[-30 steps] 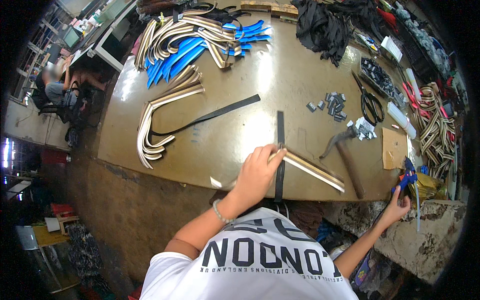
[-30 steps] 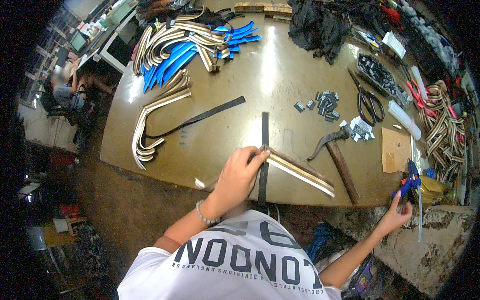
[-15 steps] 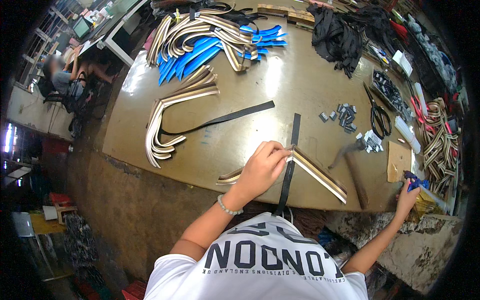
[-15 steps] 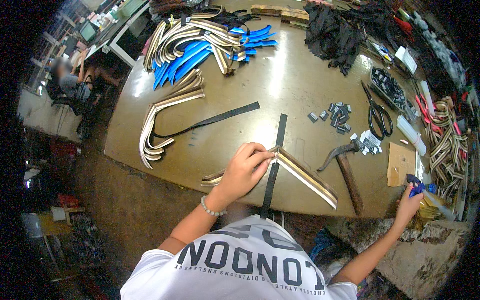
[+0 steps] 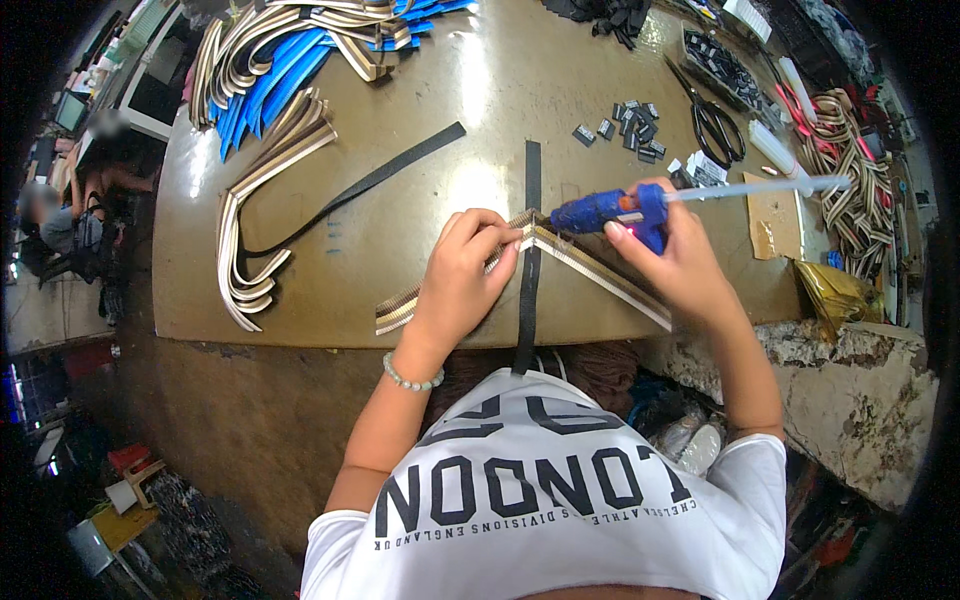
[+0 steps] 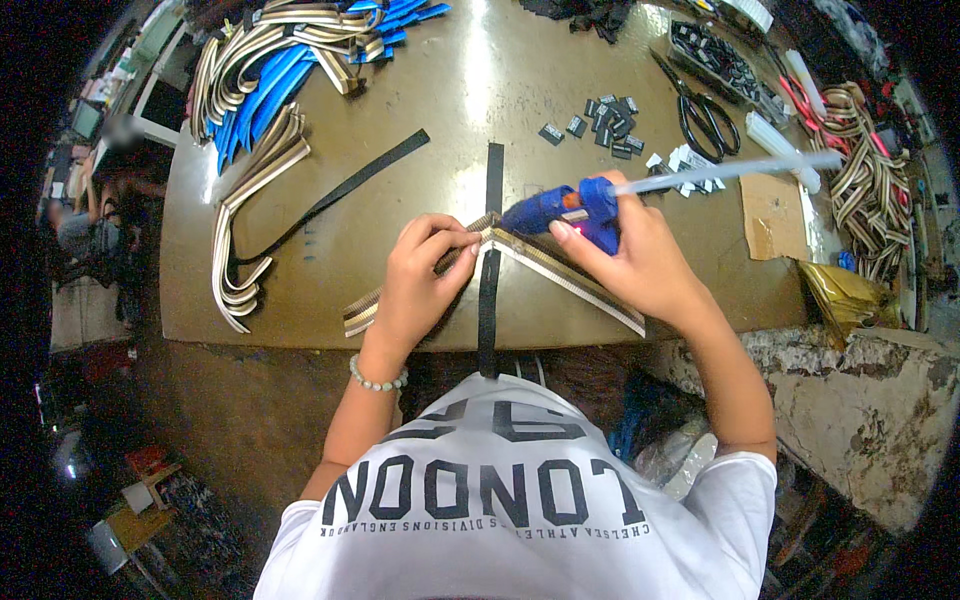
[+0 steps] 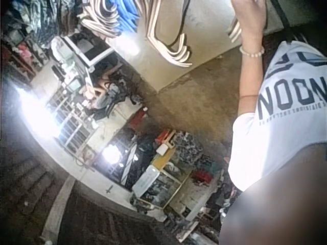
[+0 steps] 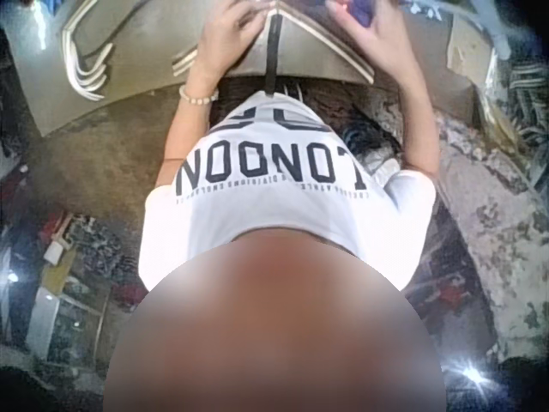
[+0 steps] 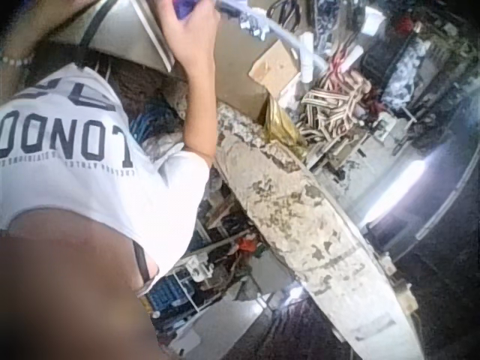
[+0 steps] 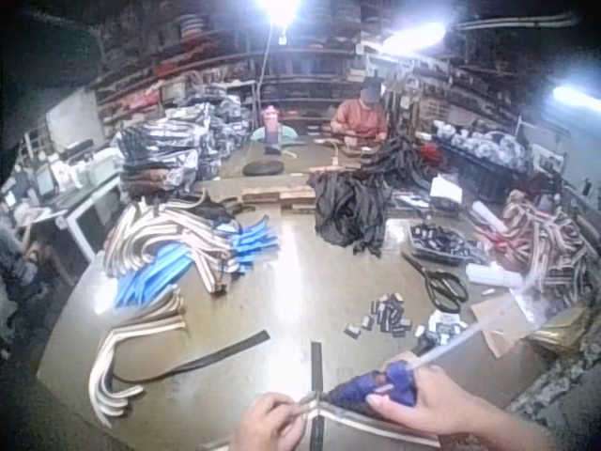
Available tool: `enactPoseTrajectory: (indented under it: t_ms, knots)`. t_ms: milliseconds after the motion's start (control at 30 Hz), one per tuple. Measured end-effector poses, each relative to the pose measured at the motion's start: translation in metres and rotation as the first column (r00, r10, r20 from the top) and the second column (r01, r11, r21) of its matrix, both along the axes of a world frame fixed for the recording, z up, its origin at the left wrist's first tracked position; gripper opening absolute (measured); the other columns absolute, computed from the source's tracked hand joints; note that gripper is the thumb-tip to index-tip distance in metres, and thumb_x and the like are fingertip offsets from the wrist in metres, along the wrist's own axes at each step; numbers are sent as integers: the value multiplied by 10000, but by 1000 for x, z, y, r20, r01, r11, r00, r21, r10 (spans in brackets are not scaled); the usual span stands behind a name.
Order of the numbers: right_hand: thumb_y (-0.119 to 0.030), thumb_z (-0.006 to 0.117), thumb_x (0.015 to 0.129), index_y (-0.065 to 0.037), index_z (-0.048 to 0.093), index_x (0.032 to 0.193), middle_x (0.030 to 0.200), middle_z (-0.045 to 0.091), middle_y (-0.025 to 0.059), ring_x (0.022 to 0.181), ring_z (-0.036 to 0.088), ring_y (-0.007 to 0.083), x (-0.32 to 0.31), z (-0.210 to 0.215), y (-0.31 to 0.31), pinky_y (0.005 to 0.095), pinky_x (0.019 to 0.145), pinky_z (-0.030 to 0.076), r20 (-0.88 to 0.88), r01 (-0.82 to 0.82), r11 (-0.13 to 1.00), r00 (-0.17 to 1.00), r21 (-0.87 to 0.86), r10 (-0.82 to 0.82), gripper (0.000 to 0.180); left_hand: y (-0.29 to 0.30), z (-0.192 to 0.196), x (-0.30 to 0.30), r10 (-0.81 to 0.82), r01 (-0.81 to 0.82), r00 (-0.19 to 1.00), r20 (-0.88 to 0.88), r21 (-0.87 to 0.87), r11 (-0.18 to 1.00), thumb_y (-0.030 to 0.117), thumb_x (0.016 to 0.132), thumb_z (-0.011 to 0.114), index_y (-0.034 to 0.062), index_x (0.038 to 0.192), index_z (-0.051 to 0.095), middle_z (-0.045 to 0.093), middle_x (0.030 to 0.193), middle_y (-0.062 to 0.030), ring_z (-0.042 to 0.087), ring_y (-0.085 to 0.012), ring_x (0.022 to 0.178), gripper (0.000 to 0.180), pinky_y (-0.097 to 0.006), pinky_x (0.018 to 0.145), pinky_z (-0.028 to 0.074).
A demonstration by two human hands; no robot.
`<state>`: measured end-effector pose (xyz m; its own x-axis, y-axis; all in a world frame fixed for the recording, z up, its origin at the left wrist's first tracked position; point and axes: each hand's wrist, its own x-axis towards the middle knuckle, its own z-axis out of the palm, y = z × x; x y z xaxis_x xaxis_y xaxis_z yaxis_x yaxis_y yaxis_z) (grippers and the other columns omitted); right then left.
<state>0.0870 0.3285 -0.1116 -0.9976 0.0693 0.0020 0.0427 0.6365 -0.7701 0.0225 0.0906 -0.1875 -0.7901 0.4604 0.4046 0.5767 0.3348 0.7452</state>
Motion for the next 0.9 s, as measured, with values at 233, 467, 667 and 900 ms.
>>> enactPoseTrajectory:
  t_ms: [233, 467, 667, 900]
  knots:
    - [-294, 690, 908, -33, 512, 1148, 888, 658, 170, 795, 660, 293, -14, -4, -2, 370, 734, 501, -28, -38, 999, 999, 38, 39, 397, 1, 2, 0, 1, -1, 1000, -4, 3, 1000, 6, 775, 729, 9, 901, 711, 640, 934, -107, 622, -267, 876, 127, -352, 785, 500]
    - [-282, 695, 903, -39, 510, 1140, 882, 676, 174, 776, 676, 311, 5, -5, -3, 377, 712, 507, -25, -85, 996, 996, 28, 86, 387, 1, -3, -1, 8, -8, 999, -32, 13, 1000, 6, 773, 731, 7, 901, 712, 644, 936, -109, 622, -268, 871, 129, -348, 784, 500]
    - [-268, 712, 888, -36, 516, 1144, 813, 661, 146, 747, 687, 248, 22, 0, -13, 367, 677, 517, 129, -122, 992, 984, -4, 122, 398, 2, -3, 0, 0, 1, 999, -35, 33, 999, -10, 775, 703, -9, 887, 695, 618, 909, -108, 593, -276, 853, 112, -365, 758, 491]
    - [-303, 675, 942, -41, 618, 1093, 927, 669, 41, 747, 636, 151, 70, -9, 69, 307, 650, 494, -46, 484, 800, 845, -355, -532, 308, 1, -3, 0, 14, -14, 999, -39, 4, 1000, -3, 774, 705, 1, 894, 699, 628, 937, -108, 598, -278, 876, 120, -366, 779, 495]
